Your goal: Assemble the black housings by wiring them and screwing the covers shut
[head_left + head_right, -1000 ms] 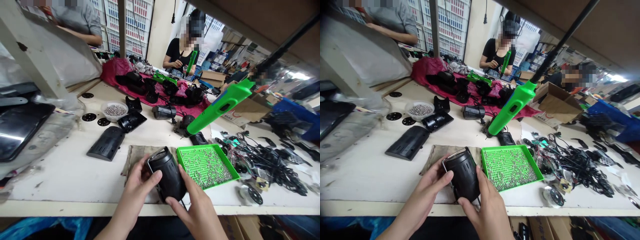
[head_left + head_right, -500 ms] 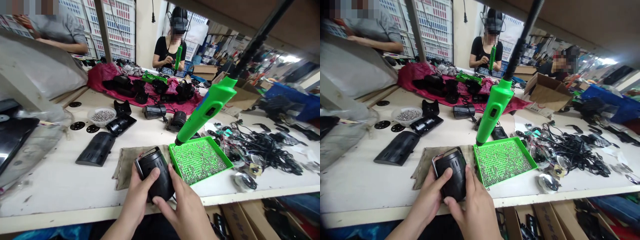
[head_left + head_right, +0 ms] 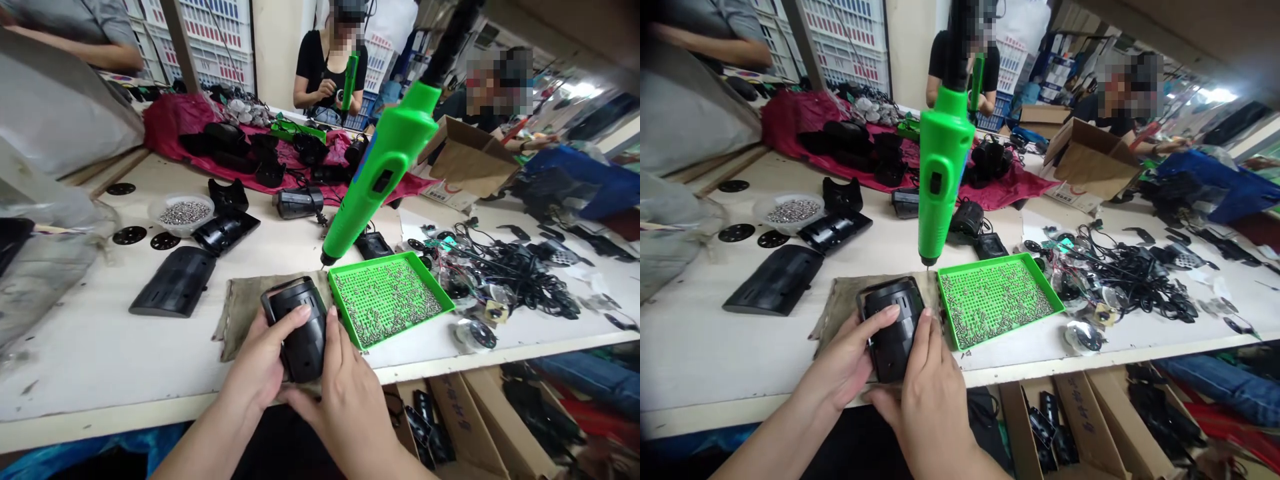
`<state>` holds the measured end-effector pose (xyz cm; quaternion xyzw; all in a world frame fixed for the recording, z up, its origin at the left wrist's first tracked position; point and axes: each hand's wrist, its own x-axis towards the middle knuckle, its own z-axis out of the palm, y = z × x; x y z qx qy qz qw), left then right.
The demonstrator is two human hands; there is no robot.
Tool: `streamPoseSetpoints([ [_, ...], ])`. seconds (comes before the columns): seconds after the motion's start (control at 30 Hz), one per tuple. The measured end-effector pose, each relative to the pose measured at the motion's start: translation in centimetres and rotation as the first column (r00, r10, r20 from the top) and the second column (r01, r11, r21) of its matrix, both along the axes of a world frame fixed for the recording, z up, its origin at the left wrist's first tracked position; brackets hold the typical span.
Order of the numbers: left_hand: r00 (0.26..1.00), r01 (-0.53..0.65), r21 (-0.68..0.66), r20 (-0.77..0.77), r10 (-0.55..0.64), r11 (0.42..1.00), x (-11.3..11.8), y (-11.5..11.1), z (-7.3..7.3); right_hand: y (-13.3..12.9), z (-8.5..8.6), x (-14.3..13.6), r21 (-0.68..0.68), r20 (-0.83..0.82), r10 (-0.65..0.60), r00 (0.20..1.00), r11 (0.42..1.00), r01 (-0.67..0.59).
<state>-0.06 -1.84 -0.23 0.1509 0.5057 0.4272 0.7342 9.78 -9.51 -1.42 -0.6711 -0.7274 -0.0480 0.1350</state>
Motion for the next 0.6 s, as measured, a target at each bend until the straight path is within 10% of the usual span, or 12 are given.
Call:
streamPoseSetpoints([
  [0.6, 0.989, -0.143, 0.053, 0.051, 0.141, 0.988, 1.6, -0.5, -0.1, 0.5, -0.2, -0.3, -0.049, -0.106, -0.105, 0.989, 0.994, 0.101],
])
